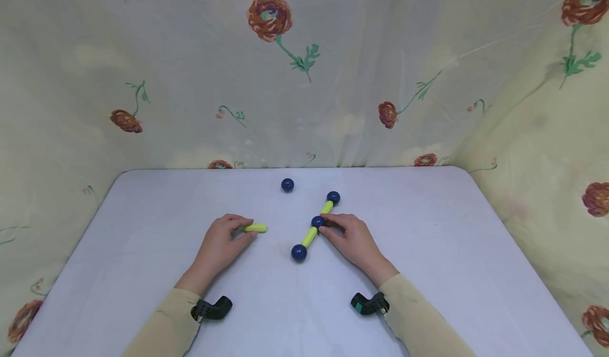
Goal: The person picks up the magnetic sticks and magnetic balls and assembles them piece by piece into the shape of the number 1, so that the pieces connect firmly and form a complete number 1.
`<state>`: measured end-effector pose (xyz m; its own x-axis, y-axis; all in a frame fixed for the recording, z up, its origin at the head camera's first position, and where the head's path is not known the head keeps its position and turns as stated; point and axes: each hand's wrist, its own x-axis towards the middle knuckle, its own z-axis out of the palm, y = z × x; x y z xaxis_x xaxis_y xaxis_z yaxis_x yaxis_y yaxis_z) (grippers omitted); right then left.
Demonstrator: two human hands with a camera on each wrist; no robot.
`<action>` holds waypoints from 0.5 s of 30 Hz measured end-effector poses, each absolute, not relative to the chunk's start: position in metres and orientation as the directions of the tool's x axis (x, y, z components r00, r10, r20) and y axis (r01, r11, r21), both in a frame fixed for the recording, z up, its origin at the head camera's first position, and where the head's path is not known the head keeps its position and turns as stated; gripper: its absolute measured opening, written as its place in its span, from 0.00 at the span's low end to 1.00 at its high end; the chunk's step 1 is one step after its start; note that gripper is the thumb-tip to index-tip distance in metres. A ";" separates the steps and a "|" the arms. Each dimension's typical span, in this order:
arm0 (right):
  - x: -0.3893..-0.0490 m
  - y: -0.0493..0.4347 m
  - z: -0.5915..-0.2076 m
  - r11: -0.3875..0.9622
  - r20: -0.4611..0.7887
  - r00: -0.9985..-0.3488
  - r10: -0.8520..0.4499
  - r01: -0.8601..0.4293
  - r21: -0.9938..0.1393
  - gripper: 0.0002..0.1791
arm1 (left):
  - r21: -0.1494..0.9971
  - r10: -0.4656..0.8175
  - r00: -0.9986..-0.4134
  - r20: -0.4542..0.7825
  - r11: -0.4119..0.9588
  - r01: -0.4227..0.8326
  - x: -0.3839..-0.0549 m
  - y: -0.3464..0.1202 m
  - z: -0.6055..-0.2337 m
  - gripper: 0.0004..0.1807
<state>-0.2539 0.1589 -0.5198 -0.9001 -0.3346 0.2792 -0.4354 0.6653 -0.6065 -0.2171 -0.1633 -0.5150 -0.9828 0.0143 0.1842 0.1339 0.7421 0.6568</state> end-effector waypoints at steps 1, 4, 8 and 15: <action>-0.254 0.159 -0.520 0.666 0.278 -0.900 -0.335 -0.435 -0.606 0.19 | 0.651 0.013 -0.982 0.186 0.747 0.133 -0.217 -0.163 -0.515 0.16; -0.254 0.159 -0.520 0.666 0.274 -0.901 -0.336 -0.433 -0.607 0.19 | 0.637 0.006 -0.981 0.194 0.760 0.130 -0.217 -0.163 -0.516 0.14; -0.254 0.159 -0.519 0.666 0.273 -0.903 -0.331 -0.429 -0.610 0.19 | 0.632 0.004 -0.980 0.197 0.764 0.129 -0.216 -0.162 -0.517 0.12; -0.255 0.159 -0.520 0.675 0.259 -0.912 -0.318 -0.409 -0.613 0.19 | 0.645 0.012 -0.983 0.184 0.753 0.130 -0.215 -0.163 -0.517 0.11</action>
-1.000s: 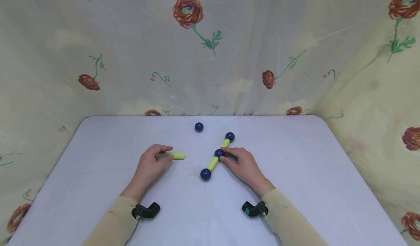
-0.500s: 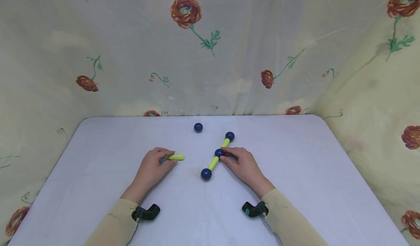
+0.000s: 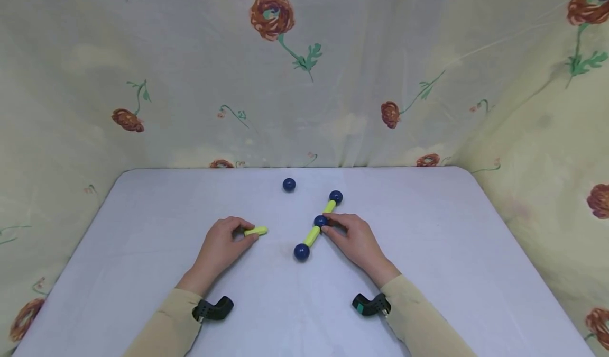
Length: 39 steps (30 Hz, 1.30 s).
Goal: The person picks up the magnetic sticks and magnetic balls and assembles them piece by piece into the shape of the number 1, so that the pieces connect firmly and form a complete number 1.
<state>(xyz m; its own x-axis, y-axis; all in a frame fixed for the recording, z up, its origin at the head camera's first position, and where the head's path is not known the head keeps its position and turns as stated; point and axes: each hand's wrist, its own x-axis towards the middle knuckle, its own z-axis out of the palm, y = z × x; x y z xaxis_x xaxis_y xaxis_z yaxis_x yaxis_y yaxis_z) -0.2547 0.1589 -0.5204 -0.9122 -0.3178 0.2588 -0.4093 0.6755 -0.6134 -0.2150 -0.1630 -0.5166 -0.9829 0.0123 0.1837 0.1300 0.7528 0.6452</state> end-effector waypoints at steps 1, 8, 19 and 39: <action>-0.255 0.159 -0.520 0.676 0.256 -0.914 -0.315 -0.406 -0.615 0.19 | 0.647 0.014 -0.983 0.183 0.751 0.131 -0.215 -0.163 -0.517 0.11; -0.255 0.160 -0.520 0.669 0.263 -0.913 -0.312 -0.408 -0.621 0.19 | 0.644 0.021 -0.983 0.181 0.753 0.135 -0.215 -0.162 -0.517 0.12; -0.255 0.161 -0.520 0.680 0.253 -0.916 -0.312 -0.401 -0.614 0.20 | 0.592 0.056 -0.979 0.194 0.790 0.162 -0.213 -0.159 -0.515 0.16; -0.254 0.160 -0.521 0.678 0.247 -0.918 -0.309 -0.395 -0.620 0.20 | 0.660 0.050 -0.976 0.213 0.729 0.181 -0.205 -0.161 -0.512 0.11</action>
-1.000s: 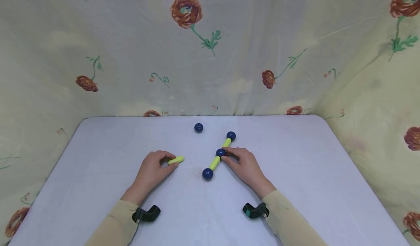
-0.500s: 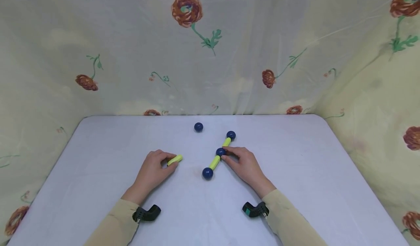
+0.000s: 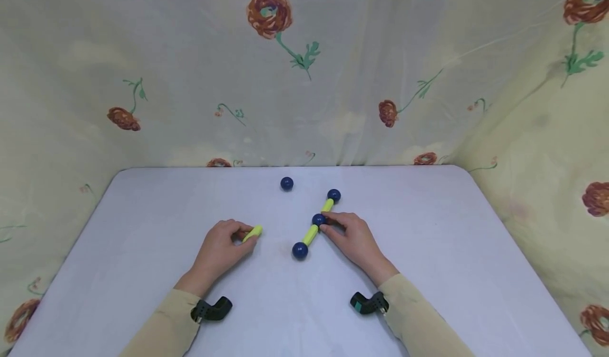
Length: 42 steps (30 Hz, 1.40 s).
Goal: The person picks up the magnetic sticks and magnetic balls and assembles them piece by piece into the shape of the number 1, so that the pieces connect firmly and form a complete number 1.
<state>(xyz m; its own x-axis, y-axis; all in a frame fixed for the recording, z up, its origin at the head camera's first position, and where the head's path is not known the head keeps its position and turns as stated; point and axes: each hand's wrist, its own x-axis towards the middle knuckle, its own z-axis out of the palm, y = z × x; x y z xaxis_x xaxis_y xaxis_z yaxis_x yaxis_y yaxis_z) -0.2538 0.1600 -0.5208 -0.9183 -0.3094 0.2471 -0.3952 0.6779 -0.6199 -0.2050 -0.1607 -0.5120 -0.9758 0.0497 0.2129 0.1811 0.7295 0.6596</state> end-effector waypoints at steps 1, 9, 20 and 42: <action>-0.254 0.159 -0.521 0.675 0.248 -0.918 -0.310 -0.396 -0.622 0.20 | 0.660 0.047 -0.975 0.216 0.730 0.181 -0.203 -0.160 -0.512 0.10; -0.255 0.156 -0.518 0.674 0.251 -0.915 -0.315 -0.402 -0.620 0.19 | 0.677 0.094 -0.972 0.213 0.703 0.216 -0.187 -0.149 -0.511 0.09; -0.251 0.162 -0.524 0.683 0.259 -0.916 -0.306 -0.401 -0.611 0.19 | 0.692 0.105 -0.977 0.187 0.692 0.206 -0.179 -0.134 -0.510 0.09; -0.253 0.160 -0.521 0.684 0.260 -0.916 -0.306 -0.402 -0.609 0.20 | 0.648 0.153 -0.970 0.189 0.723 0.240 -0.165 -0.111 -0.510 0.09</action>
<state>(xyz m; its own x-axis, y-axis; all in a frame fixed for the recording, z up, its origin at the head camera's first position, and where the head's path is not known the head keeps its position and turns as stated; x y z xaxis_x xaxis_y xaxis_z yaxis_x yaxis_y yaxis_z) -0.2534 0.1603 -0.5208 -0.9157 -0.3061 0.2603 -0.4018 0.6837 -0.6092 -0.1655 -0.1111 -0.5103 -0.9699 0.1533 0.1890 0.2404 0.7231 0.6475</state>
